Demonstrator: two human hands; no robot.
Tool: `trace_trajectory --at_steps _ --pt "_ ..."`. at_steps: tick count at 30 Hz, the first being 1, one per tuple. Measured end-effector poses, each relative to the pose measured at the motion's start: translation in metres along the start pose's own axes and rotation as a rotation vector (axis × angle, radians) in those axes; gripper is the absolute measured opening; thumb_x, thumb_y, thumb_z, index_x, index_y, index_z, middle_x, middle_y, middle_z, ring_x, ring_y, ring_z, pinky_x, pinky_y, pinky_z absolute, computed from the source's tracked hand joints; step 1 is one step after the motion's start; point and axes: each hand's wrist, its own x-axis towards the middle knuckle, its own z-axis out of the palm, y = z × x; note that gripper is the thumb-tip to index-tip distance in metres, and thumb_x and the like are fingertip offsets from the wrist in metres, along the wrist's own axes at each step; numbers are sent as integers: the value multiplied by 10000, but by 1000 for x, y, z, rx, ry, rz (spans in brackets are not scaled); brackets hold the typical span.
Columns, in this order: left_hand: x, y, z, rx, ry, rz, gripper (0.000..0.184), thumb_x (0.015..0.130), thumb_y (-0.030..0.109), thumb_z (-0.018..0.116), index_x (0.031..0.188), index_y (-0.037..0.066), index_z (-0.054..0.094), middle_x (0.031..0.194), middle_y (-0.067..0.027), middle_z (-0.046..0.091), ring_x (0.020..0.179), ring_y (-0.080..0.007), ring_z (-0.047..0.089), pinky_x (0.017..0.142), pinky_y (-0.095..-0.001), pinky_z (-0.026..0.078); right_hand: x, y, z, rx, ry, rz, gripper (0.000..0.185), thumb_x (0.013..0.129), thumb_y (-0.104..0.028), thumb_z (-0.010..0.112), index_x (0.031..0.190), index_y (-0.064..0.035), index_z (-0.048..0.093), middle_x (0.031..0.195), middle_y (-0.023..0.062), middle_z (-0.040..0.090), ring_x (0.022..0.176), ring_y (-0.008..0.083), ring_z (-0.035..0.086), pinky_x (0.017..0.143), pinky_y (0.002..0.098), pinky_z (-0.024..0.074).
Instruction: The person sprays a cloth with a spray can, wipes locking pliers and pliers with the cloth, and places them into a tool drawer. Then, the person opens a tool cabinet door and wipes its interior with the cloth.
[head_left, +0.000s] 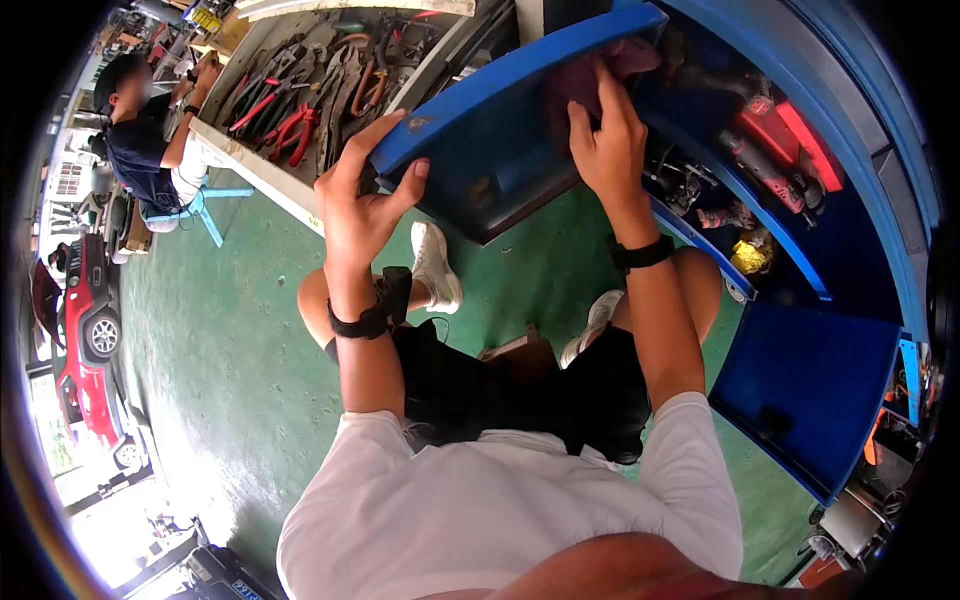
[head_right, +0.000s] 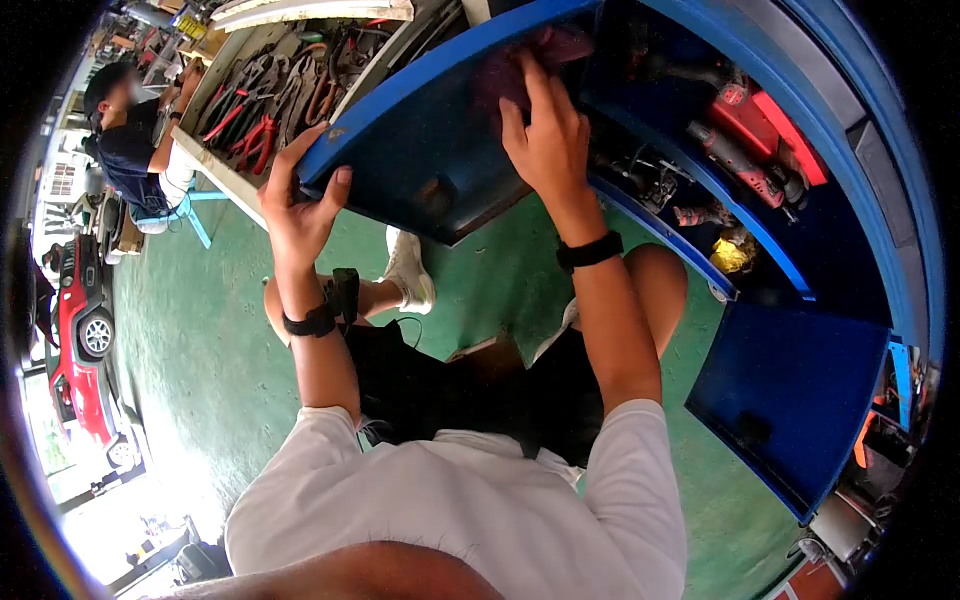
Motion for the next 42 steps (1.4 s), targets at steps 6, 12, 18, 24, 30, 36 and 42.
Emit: trace_trajectory --at_steps 6,12,18,24,30,36,42 --pt "0 1 -2 5 -12 7 463 754 89 808 1189 41 657 1012 -113 733 892 -137 687 836 -286 543 -6 4 4 153 -29 548 322 954 -190 583 1155 60 559 902 276 670 836 423 671 714 449 522" --pt "1 -2 0 -19 11 -21 429 769 101 804 1173 49 668 1036 -97 733 887 -149 699 828 -292 553 -55 21 20 146 -62 601 543 994 -241 555 1345 155 438 810 256 658 773 395 668 716 453 510" --pt "3 -4 -2 -9 0 -1 382 815 138 778 1172 63 663 1024 -102 725 880 -194 713 810 -305 559 -13 11 4 53 -3 341 359 957 -189 618 1193 76 560 1101 272 658 1011 430 633 889 445 479" --pt "4 -3 -6 -63 -50 32 408 828 139 762 1205 42 641 1082 -143 698 879 -224 693 753 -317 542 10 13 5 188 -20 341 297 940 -98 535 1193 57 536 1105 231 671 1014 361 650 940 439 469" --pt "-6 -14 6 -185 -7 97 483 933 285 668 1325 42 526 1112 -198 653 1002 -326 670 858 -396 517 0 -49 23 500 28 636 446 956 -94 535 1372 22 424 1063 154 626 583 134 531 386 246 398" --pt "-11 -16 10 -243 36 106 400 1032 358 467 1275 49 537 1124 -192 633 1038 -398 624 908 -454 492 -51 -92 29 367 -560 -42 434 855 -128 616 1252 46 595 1133 285 634 1042 469 613 932 489 486" --pt "-12 -8 -8 -368 -127 -248 555 1014 339 518 1448 37 351 1148 -206 602 979 -300 617 865 -372 481 -51 -70 32 307 -529 -52 416 843 -134 630 1228 22 621 1171 284 622 1042 470 621 935 496 489"
